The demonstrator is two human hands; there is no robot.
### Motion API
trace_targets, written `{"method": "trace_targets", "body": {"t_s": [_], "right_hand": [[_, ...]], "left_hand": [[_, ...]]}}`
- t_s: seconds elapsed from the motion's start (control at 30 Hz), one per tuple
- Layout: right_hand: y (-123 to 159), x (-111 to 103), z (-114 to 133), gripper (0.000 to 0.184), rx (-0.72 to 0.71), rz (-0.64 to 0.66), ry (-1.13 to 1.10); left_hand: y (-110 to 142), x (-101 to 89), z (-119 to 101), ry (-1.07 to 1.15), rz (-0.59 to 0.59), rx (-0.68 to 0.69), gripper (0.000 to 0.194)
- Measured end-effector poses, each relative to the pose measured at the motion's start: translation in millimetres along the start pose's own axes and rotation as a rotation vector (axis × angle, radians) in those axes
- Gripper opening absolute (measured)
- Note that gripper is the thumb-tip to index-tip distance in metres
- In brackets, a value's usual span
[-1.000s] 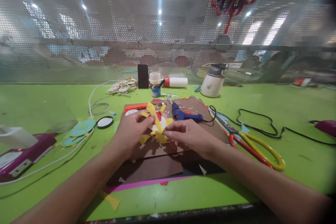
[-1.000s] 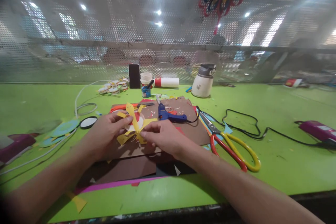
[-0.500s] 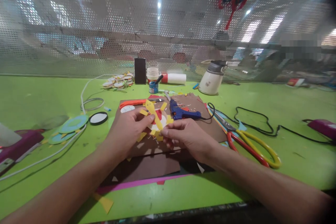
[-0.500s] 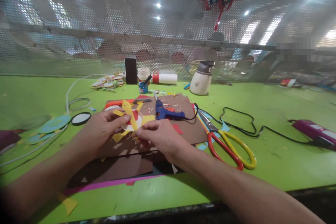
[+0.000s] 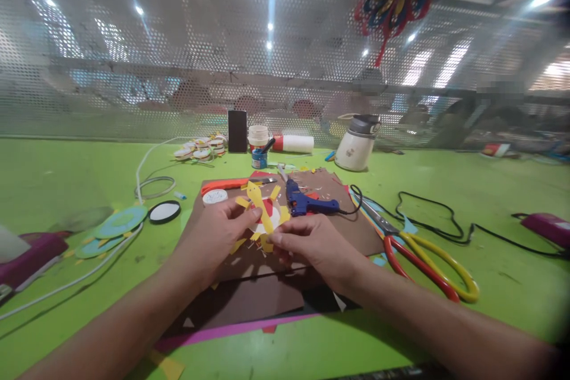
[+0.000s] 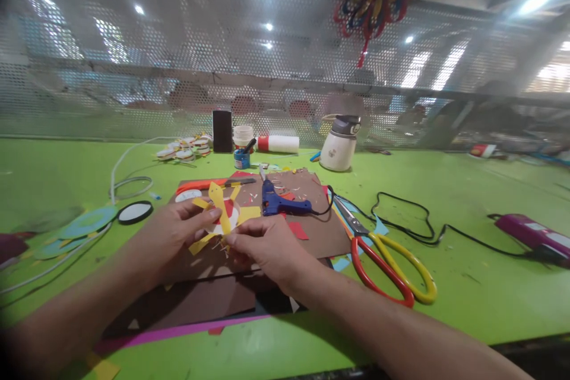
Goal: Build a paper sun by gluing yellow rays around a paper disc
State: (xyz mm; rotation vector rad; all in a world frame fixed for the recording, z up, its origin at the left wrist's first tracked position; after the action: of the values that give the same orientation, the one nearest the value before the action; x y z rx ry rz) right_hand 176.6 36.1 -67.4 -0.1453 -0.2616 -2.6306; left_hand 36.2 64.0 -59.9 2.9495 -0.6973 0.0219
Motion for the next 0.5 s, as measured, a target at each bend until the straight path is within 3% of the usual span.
{"method": "trace_targets", "body": {"t_s": [0.27,0.5], "right_hand": [[-0.8,-1.9,-1.4,0.019,-0.028,-0.026,0.066],[0.9,0.6,-2.0,0.017,0.011,-0.045,0.021]], "left_hand": [[-0.3,5.1,-4.3,0.094,-0.001,-0.009,0.020],[-2.4,-2.9,2.2,0.124,-0.043,0.003,0.024]]}}
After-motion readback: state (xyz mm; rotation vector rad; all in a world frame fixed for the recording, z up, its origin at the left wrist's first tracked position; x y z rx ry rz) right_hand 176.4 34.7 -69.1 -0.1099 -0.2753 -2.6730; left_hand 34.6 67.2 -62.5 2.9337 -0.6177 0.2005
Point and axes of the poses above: each hand's wrist, its own y-axis away from the middle knuckle, its own x-axis out of the palm, z = x × y, the point moved 6 cm from there along -y, towards the middle knuckle, and after that the axes turned 15 degrees about z, right-handed, at the moved point
